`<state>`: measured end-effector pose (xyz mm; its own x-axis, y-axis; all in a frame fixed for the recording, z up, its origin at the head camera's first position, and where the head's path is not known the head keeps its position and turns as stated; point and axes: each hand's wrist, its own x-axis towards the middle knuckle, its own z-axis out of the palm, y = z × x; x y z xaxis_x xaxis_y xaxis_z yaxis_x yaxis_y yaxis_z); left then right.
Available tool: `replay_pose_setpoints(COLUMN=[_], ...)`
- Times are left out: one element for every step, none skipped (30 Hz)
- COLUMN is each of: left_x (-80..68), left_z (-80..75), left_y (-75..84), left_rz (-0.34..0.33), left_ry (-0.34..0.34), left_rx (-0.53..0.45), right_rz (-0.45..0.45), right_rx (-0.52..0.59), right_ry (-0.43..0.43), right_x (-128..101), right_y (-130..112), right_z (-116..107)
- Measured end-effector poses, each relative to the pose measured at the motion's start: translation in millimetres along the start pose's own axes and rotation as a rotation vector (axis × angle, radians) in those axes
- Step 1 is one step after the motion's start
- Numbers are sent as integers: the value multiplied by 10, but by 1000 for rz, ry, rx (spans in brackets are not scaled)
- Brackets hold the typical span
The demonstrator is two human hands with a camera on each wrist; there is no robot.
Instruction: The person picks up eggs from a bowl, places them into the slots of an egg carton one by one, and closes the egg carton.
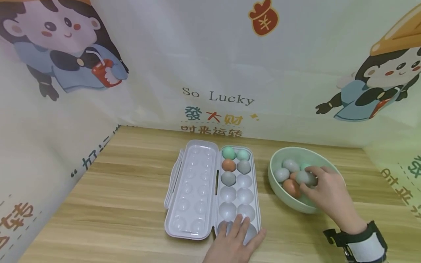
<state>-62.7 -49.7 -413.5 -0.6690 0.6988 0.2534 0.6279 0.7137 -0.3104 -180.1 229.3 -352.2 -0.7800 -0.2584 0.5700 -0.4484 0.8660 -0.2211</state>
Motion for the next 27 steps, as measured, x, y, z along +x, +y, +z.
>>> replay_pose_setpoints(left_x=[2, 5, 8, 12, 15, 16, 16, 15, 13, 13, 11, 10, 8, 5, 2, 5, 7, 10, 13, 15, 17, 19, 21, 23, 25, 26, 28], left_z=[-4, -5, -8, -12, -16, -19, -22, -24, -27, -28, -29, -28, -30, -30, -32, -36, -40, -43, -49, -49, -53, -55, -56, -58, -62, -65, -70], left_y=[2, 5, 6, 7, 7, 10, 10, 12, 12, 13, 12, 11, 8, 7, 5, 2, -1, -3, -6, -7, -9, -11, -12, -15, -17, -19, -21], left_rz=[2, 2, 2, 3, 4, 5, 6, 6, 7, 8, 8, 9, 9, 10, 11, 14, 16, 19, 18, 19, 20, 20, 21, 22, 24, 28, 31], left_ry=[8, 18, 30, 36, 38, 39, 37, 34, 31, 26, 22, 17, 11, 6, -2, -5, -6, -5, -3, -2, 0, 2, 1, -3, -9, -14, -18], left_rx=[10, 24, 38, 45, 49, 45, 42, 37, 31, 25, 17, 8, -1, -12, -21, -26, -33, -34, -36, -37, -35, -35, -35, -36, -40, -41, -43], right_rz=[-4, -9, -13, -14, -13, -10, -9, -8, -9, -9, -10, -11, -13, -15, -19, -22, -23, -29, -33, -41, -51, -63, -77, -93, -111, -134, -156], right_rx=[-4, -6, -8, -9, -10, -8, -7, -4, -1, 0, 5, 11, 17, 27, 42, 54, 67, 78, 90, 99, 108, 113, 118, 124, 129, 131, 131], right_ry=[6, 11, 16, 18, 19, 18, 18, 18, 21, 24, 29, 33, 35, 32, 23, 13, -2, -20, -40, -60, -81, -102, -128, -153, -179, -203, -228], right_x=[1, 4, 6, 7, 8, 7, 4, 1, -2, -5, -5, -3, 0, 7, 16, 28, 43, 62, 84, 113, 143, 174, 207, 242, 277, 315, 351], right_y=[-1, -3, -3, -4, -6, -10, -15, -21, -28, -36, -47, -60, -77, -98, -123, -148, -177, -207, -240, -276, -314, -352, -392, -431, -470, -507, -542], right_z=[-1, -3, -3, -4, -6, -6, -7, -9, -9, -11, -12, -15, -18, -23, -27, -41, -56, -70, -84, -99, -112, -126, -138, -150, -164, -178, -189])
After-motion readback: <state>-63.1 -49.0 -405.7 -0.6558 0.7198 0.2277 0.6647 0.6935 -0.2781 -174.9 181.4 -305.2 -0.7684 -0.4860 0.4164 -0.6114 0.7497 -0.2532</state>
